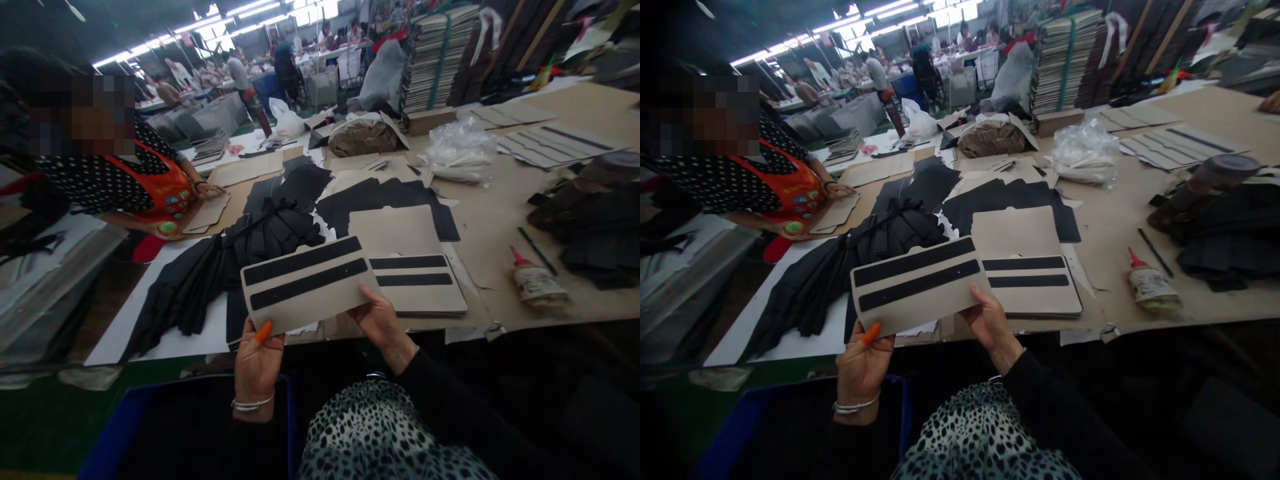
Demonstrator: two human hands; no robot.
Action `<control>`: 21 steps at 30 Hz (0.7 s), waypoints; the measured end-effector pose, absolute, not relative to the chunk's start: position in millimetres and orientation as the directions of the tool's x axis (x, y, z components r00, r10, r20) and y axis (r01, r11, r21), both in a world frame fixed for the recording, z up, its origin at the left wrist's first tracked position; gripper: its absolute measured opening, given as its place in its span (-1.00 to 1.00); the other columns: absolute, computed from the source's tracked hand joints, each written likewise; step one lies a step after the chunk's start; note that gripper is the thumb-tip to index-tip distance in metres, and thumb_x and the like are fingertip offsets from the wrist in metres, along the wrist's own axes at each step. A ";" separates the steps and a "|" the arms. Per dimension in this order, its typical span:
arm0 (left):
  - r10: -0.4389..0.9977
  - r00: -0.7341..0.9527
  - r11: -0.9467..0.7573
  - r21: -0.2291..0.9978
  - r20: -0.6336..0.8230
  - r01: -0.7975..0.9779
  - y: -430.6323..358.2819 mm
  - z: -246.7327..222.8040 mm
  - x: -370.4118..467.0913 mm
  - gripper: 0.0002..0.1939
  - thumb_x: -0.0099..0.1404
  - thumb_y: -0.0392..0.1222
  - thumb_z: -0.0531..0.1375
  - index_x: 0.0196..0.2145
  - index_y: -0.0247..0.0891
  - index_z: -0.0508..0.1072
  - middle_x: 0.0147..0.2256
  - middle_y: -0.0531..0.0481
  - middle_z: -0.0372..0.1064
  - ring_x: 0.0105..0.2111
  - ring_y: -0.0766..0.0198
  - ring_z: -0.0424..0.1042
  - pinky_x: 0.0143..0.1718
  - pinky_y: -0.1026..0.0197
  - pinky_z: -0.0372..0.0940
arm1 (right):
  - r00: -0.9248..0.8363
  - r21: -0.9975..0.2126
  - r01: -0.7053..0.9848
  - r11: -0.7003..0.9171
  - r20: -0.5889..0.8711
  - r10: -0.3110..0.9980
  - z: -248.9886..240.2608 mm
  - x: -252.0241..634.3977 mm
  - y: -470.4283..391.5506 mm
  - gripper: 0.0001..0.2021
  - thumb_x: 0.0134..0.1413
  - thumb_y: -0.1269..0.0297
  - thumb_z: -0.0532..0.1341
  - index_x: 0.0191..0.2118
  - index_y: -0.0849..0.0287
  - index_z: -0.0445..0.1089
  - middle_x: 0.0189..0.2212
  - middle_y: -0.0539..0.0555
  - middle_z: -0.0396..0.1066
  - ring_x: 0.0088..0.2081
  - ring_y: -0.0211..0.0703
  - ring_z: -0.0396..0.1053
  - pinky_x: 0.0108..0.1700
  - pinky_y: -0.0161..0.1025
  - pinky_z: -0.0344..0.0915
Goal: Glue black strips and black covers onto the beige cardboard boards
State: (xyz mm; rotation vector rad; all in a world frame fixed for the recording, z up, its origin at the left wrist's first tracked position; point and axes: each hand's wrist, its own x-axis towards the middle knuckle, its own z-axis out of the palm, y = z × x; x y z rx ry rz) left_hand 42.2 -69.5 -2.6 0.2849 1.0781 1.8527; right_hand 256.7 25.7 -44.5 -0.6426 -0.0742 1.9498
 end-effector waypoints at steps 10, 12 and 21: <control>0.832 -0.491 -0.162 0.733 -0.258 -0.660 -67.7 -0.5 53.9 -0.56 0.10 -0.48 0.33 -0.08 -0.14 0.49 -0.10 0.00 0.59 -0.08 0.19 0.56 0.09 0.05 0.41 | -0.291 -0.321 -0.835 -0.447 -0.432 0.854 -45.7 267.0 31.7 -0.70 0.18 0.41 0.28 0.02 0.08 0.50 -0.14 0.00 0.62 -0.20 -0.15 0.59 -0.24 -0.22 0.59; 0.827 -0.498 -0.172 0.726 -0.261 -0.666 -68.8 1.2 54.4 -0.54 0.08 -0.48 0.34 -0.08 -0.15 0.49 -0.10 0.00 0.59 -0.08 0.20 0.56 0.07 0.09 0.42 | -0.291 -0.338 -0.826 -0.451 -0.430 0.855 -45.9 266.9 32.2 -0.69 0.18 0.40 0.27 0.04 0.08 0.49 -0.15 0.00 0.63 -0.19 -0.14 0.59 -0.23 -0.21 0.59; 0.778 -0.533 -0.122 0.752 -0.333 -0.648 -67.3 18.5 52.1 -0.60 0.16 -0.15 0.43 -0.05 -0.21 0.52 -0.12 -0.11 0.61 -0.18 0.09 0.61 -0.05 0.02 0.50 | -0.309 -0.342 -0.826 -0.448 -0.390 0.867 -50.3 262.8 31.3 -0.63 0.16 0.39 0.32 0.09 0.04 0.48 -0.12 -0.02 0.62 -0.17 -0.14 0.60 -0.13 -0.21 0.59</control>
